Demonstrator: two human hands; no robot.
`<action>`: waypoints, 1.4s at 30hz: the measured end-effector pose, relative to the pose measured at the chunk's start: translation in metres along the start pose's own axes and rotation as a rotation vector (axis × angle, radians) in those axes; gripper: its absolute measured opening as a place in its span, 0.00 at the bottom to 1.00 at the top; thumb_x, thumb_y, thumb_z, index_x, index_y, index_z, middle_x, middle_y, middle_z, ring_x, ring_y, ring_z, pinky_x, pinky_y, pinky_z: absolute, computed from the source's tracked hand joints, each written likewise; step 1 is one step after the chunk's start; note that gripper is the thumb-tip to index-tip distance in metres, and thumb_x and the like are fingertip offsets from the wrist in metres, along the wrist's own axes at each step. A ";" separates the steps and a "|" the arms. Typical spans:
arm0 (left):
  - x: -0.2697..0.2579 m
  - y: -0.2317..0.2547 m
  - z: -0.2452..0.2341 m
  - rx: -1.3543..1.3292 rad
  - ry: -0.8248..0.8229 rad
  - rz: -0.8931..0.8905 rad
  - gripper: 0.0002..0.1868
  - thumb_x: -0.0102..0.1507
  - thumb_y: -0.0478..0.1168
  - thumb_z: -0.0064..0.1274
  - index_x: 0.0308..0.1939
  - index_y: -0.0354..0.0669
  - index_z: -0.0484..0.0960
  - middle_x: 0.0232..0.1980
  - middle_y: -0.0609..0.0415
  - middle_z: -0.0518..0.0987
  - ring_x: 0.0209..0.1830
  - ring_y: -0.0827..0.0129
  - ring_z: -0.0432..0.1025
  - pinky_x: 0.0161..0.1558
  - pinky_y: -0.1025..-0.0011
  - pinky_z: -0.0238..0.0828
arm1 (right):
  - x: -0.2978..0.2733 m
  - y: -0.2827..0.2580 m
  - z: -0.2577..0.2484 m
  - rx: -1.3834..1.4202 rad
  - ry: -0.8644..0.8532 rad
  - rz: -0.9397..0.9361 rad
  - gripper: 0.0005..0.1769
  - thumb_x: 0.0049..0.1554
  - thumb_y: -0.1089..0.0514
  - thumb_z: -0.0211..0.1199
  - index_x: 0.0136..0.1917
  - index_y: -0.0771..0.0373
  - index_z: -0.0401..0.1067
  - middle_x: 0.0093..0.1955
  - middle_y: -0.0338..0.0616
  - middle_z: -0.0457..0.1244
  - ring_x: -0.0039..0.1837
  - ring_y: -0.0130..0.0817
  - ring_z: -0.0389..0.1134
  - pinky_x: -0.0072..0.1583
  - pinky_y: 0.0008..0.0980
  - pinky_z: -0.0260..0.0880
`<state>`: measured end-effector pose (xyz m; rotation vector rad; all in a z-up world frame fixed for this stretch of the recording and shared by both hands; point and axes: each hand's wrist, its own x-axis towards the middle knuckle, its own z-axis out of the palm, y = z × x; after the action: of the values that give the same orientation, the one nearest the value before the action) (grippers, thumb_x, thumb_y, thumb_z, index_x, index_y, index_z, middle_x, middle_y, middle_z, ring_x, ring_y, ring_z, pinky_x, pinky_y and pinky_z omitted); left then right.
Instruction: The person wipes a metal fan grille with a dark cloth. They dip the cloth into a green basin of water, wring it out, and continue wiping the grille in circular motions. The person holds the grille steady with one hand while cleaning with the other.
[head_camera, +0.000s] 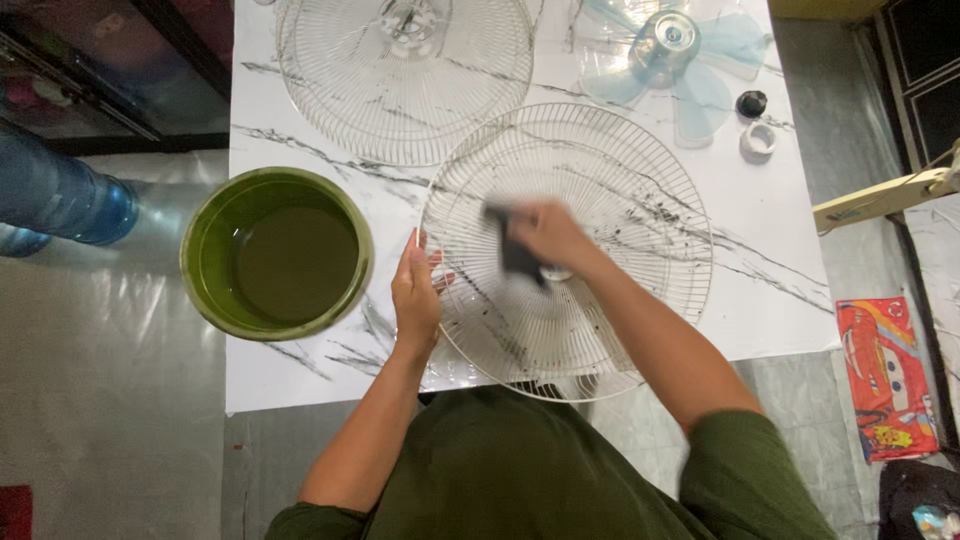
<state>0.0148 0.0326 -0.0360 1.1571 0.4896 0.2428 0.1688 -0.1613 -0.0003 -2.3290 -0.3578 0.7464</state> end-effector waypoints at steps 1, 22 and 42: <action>-0.001 0.000 0.001 0.004 0.006 0.000 0.30 0.74 0.51 0.33 0.77 0.38 0.61 0.74 0.50 0.67 0.62 0.63 0.70 0.52 0.66 0.75 | 0.024 0.006 -0.003 -0.009 0.266 -0.138 0.25 0.59 0.56 0.57 0.69 0.52 0.73 0.47 0.58 0.70 0.45 0.44 0.72 0.52 0.41 0.72; -0.006 -0.004 0.004 -0.079 0.036 0.030 0.31 0.66 0.28 0.41 0.75 0.37 0.63 0.73 0.50 0.68 0.61 0.68 0.71 0.53 0.68 0.75 | -0.016 0.071 -0.074 -0.156 0.413 -0.259 0.28 0.52 0.60 0.58 0.65 0.49 0.77 0.49 0.55 0.68 0.53 0.50 0.70 0.59 0.42 0.71; -0.002 0.021 0.002 -0.075 0.094 0.053 0.28 0.69 0.31 0.47 0.74 0.36 0.65 0.71 0.49 0.72 0.56 0.70 0.73 0.51 0.71 0.75 | -0.072 -0.012 0.002 -0.205 -0.490 -0.660 0.36 0.46 0.69 0.53 0.67 0.51 0.74 0.61 0.50 0.69 0.62 0.44 0.69 0.66 0.38 0.67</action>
<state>0.0153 0.0383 -0.0161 1.0895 0.5289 0.3604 0.1093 -0.1822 0.0361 -1.9738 -1.3905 0.9504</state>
